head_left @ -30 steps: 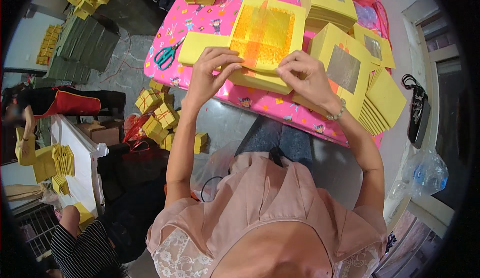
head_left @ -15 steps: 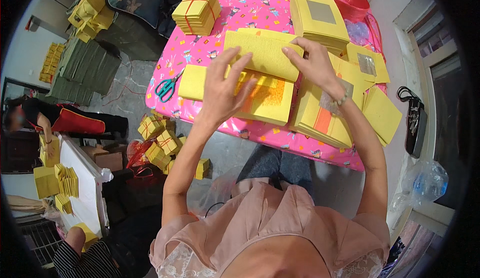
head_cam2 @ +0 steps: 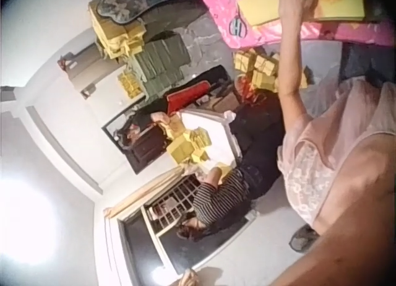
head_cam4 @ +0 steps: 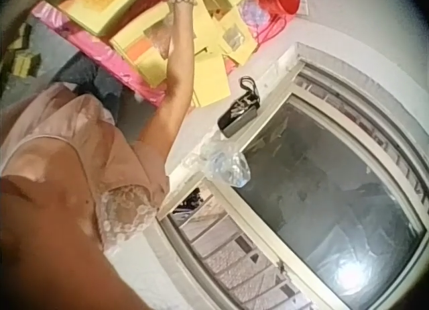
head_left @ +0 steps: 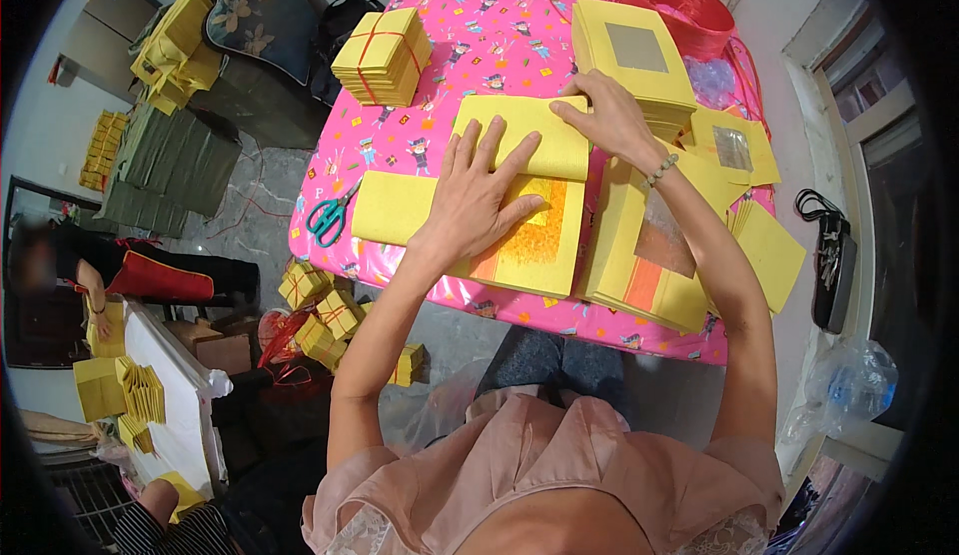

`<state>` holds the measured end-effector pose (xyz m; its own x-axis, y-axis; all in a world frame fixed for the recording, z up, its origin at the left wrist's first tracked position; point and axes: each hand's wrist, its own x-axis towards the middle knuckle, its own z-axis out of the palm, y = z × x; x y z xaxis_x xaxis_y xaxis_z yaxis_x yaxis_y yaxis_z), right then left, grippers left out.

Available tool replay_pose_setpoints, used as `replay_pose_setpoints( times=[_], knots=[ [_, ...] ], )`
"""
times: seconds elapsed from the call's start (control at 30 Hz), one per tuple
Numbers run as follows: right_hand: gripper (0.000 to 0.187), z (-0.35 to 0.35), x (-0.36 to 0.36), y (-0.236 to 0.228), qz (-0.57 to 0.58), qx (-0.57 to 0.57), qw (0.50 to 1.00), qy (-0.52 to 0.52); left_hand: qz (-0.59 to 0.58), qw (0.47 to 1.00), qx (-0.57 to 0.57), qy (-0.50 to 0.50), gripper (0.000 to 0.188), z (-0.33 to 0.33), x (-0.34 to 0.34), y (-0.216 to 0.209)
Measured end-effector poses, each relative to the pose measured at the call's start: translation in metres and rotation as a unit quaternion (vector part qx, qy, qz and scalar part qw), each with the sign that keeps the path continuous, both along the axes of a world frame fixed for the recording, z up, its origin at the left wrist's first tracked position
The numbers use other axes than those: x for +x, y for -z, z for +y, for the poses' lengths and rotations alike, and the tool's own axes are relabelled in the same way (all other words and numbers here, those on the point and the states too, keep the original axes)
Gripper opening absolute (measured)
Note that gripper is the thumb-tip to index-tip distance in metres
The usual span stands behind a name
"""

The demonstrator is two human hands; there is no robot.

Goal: The person is folding sheets of yellow paper into packets and stacking them.

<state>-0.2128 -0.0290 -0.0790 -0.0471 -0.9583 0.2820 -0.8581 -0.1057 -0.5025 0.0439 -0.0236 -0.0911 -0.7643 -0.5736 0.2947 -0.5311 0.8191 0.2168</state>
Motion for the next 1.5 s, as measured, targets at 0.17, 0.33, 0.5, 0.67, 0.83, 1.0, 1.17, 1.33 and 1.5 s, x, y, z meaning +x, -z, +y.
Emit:
replay_pose_setpoints(
  times=[0.17,0.33,0.5,0.67,0.83,1.0,1.17,1.33,1.5],
  knots=[
    [0.041,-0.014,0.001,-0.003,-0.006,-0.005,0.999,-0.038,-0.001,1.000,0.004,-0.001,0.070,0.000,-0.002,-0.001],
    [0.044,-0.027,0.009,-0.007,-0.036,0.111,0.987,-0.112,0.001,1.000,0.005,0.001,0.068,-0.001,-0.002,0.000],
    [0.043,-0.029,0.011,0.000,-0.006,0.100,0.986,-0.130,-0.003,1.000,0.010,0.001,0.067,-0.001,-0.003,0.002],
    [0.042,-0.029,0.013,0.003,-0.007,0.085,0.988,-0.130,0.000,1.000,0.017,0.001,0.066,-0.001,-0.002,0.003],
    [0.041,-0.029,0.014,0.009,0.016,0.045,0.989,-0.140,0.004,1.000,0.019,0.003,0.065,-0.001,-0.002,0.002],
    [0.041,-0.024,0.017,0.005,0.026,0.069,0.989,-0.131,-0.001,1.000,0.021,0.006,0.065,-0.002,-0.004,0.006],
    [0.041,0.022,0.032,0.000,0.084,-0.012,0.990,-0.110,-0.001,1.000,0.027,0.006,0.065,-0.002,-0.001,0.007],
    [0.050,0.095,0.048,0.002,0.148,-0.034,0.980,-0.126,0.007,1.000,0.025,0.007,0.066,-0.002,0.000,0.008],
    [0.061,0.111,0.048,0.006,0.145,0.005,0.981,-0.128,-0.001,1.000,0.022,0.019,0.067,-0.003,-0.002,0.007]
  ],
)
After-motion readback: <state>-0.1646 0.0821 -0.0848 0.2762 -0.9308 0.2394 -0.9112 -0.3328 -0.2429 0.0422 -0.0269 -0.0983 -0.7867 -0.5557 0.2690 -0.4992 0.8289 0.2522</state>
